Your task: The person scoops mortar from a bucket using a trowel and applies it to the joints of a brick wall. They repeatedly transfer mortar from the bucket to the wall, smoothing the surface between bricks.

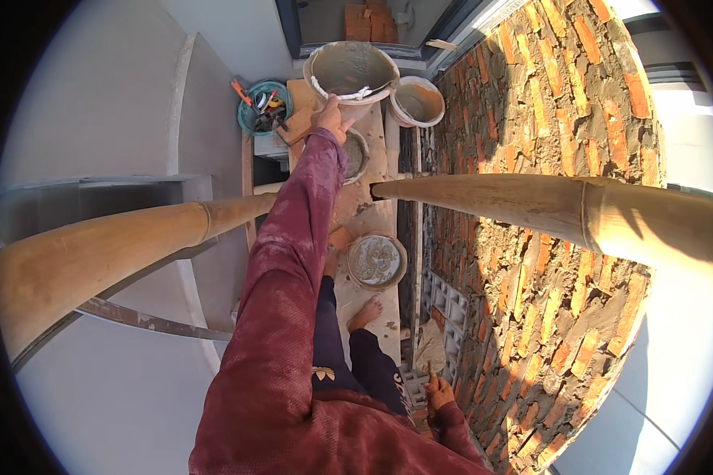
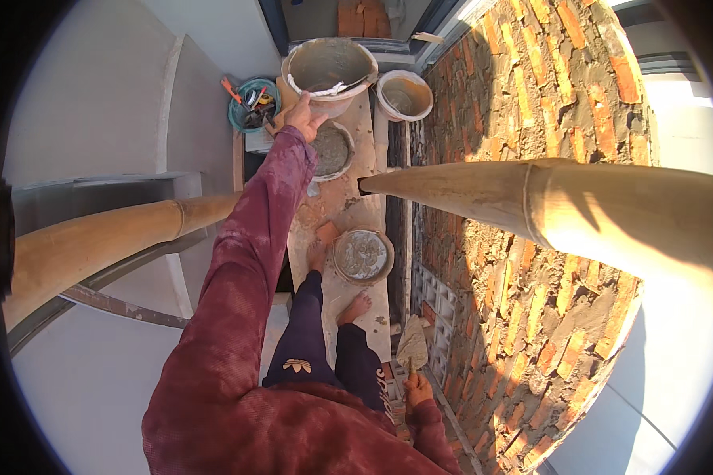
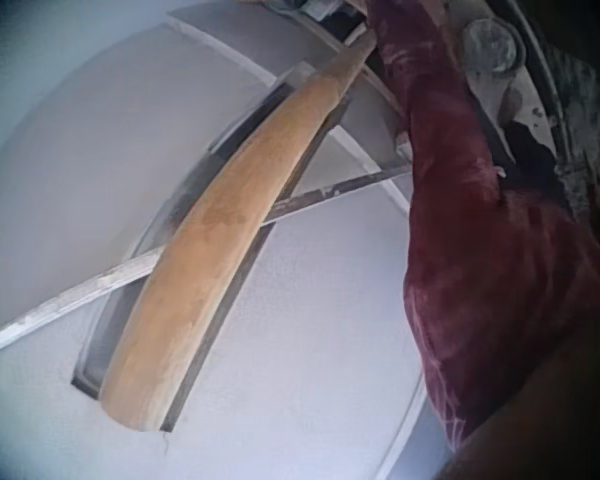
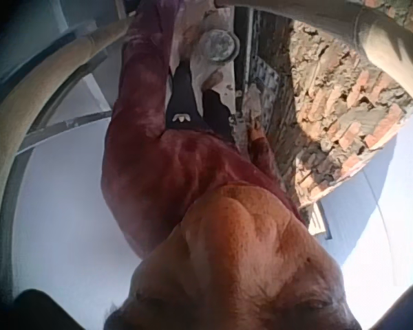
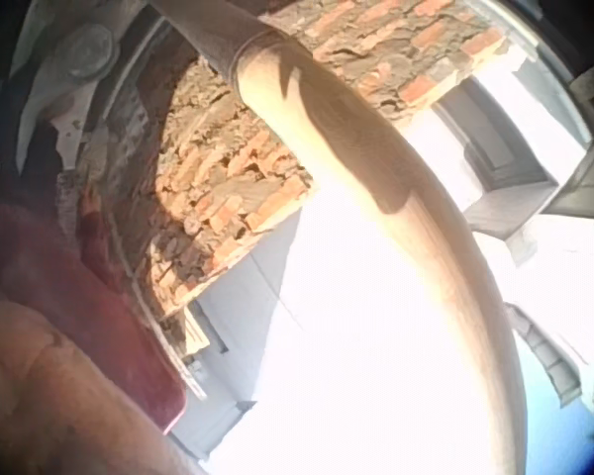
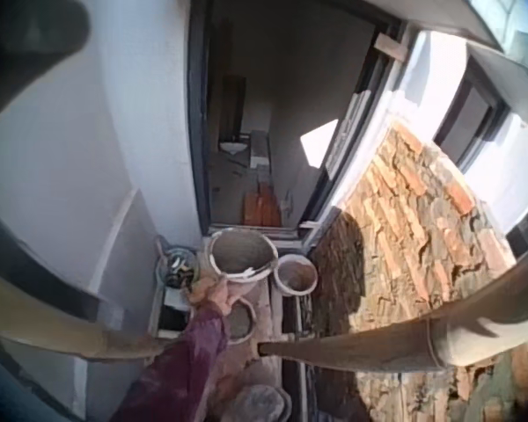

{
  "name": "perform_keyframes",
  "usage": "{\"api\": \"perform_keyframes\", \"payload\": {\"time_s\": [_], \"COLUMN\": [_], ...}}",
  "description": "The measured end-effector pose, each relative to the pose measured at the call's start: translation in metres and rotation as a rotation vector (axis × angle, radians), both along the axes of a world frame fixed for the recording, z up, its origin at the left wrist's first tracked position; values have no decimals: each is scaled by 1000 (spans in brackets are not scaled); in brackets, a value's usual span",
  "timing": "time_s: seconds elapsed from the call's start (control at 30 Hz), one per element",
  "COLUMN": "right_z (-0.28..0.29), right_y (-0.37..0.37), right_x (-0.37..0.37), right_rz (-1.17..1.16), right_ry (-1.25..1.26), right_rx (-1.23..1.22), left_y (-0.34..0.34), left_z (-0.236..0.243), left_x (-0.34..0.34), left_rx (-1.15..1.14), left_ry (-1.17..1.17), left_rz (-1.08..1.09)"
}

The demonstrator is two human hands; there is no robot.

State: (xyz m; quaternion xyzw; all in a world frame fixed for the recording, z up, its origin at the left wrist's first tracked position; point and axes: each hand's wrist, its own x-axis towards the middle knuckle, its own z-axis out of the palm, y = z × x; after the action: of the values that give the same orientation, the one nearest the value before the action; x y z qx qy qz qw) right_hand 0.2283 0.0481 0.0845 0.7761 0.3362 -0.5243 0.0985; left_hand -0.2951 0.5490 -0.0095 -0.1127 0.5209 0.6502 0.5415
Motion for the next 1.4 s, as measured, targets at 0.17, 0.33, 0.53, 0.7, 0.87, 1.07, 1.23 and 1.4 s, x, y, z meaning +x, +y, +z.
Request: {"api": "perform_keyframes", "payload": {"time_s": [0.17, 0.33, 0.53, 0.7, 0.87, 1.07, 1.23, 1.4], "right_z": [-18, -18, -28, -34, -30, -17, -12, 14], "right_y": [4, 24, 4, -14, -19, -28, -69, -148], "right_x": [-26, -52, -50, -38, -36, -57, -26, 6], "right_rz": [37, -119, -433, -417, -596, -591, -491, -437], "right_ry": [29, 127, 52, -80, -8, -88, -119, -201], "right_rx": [-7, -154, -284, -402, -441, -354, -372, -288], "left_y": [-65, -167, -163, -137, -122, -86, -68, -128], "left_z": [-98, -220, -244, -301, -373, -345, -302, -261], "left_x": [15, 16, 41, 31, -14, -10, -25, 23], "left_rx": [-176, -500, -543, -647, -517, -178, -160, -560], "left_ry": [176, 3, -22, -92, 73, -29, -9, 188], "left_rz": [-185, -111, -169, 38, 266, 204, -78, 12]}}
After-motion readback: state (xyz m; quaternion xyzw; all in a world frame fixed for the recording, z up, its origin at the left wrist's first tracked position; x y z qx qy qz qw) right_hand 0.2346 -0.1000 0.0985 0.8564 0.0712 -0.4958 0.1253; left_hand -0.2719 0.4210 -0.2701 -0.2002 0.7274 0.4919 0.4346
